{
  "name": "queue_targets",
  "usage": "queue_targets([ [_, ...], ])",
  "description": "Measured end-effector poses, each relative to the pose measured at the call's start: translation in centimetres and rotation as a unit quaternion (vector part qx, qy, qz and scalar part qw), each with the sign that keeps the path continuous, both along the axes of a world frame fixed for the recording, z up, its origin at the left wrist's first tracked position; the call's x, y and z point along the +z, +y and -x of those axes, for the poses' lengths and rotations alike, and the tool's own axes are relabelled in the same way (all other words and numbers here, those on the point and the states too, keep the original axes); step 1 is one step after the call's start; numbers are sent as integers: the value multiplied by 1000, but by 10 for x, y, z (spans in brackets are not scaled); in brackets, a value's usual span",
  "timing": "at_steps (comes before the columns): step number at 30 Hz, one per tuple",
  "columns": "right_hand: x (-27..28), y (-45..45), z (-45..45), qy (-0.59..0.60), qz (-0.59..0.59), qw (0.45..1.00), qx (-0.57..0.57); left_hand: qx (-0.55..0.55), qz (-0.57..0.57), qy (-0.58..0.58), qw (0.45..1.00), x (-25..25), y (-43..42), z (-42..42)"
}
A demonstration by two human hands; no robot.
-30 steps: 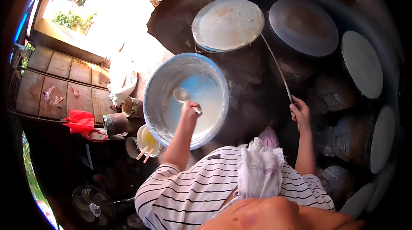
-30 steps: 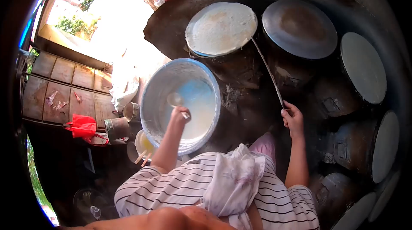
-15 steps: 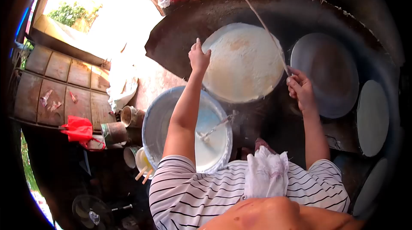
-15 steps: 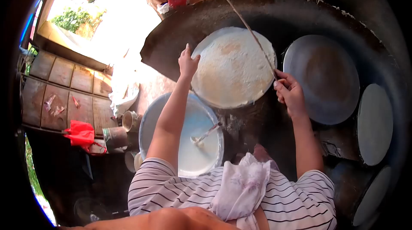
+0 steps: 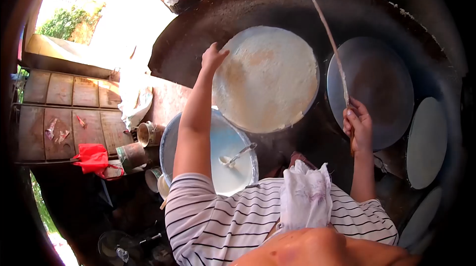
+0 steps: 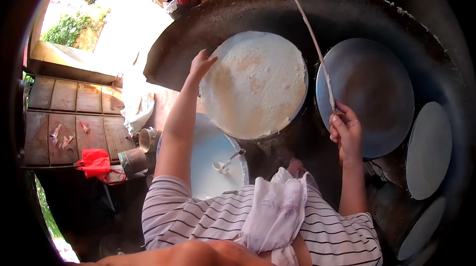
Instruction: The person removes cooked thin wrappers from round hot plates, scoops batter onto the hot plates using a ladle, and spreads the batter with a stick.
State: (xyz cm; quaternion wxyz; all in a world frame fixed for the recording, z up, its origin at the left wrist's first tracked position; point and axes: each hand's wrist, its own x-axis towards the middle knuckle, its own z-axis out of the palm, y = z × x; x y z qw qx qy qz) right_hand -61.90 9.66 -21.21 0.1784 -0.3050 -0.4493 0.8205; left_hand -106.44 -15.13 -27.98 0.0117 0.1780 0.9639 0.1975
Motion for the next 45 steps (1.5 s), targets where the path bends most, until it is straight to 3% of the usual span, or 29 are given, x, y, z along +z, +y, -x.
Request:
queue_targets([
  [2,4,-5,1,34,10,999,1,13,19,-87,996,5,4,5],
  [8,-4,-1,-20,20,12,1000,0,-29,-123,29,992,35,1,-10],
  [15,-8,18,-29,-30,-16,999,-19,-119,-125,263,949,147,14,-98],
  [18,2,9,-23,-24,-49,999,-4,-124,-161,292,935,192,17,-173],
  [22,3,-33,-16,-43,-146,975,-163,-240,-195,421,853,238,6,-278],
  [25,6,-42,-63,51,-181,947,-258,-397,-211,399,799,267,-5,-351],
  [28,15,-42,-150,-1,-337,873,-354,-559,-160,423,694,285,-17,-412],
  [29,20,-50,-191,76,-289,891,-343,-611,-176,412,653,286,-19,-431],
  [30,27,-62,-244,7,-432,852,-297,-642,-171,385,641,288,-22,-458],
  [31,29,-80,-286,27,-346,893,-288,-663,-180,402,605,290,-22,-480],
  [34,33,-166,-420,39,-284,888,-361,-753,-224,319,529,299,-16,-547],
  [35,24,-197,-466,-109,-326,859,-380,-792,-241,251,502,296,-7,-571],
  [40,39,-405,-612,-438,-279,701,-489,-906,-234,63,347,282,18,-746],
  [42,39,-487,-657,-442,-241,659,-560,-927,-244,-9,283,271,17,-834],
  [43,46,-523,-678,-419,-177,625,-634,-940,-257,-39,219,267,18,-889],
  [45,73,-584,-725,-417,-93,541,-724,-945,-201,-128,223,256,8,-1012],
])
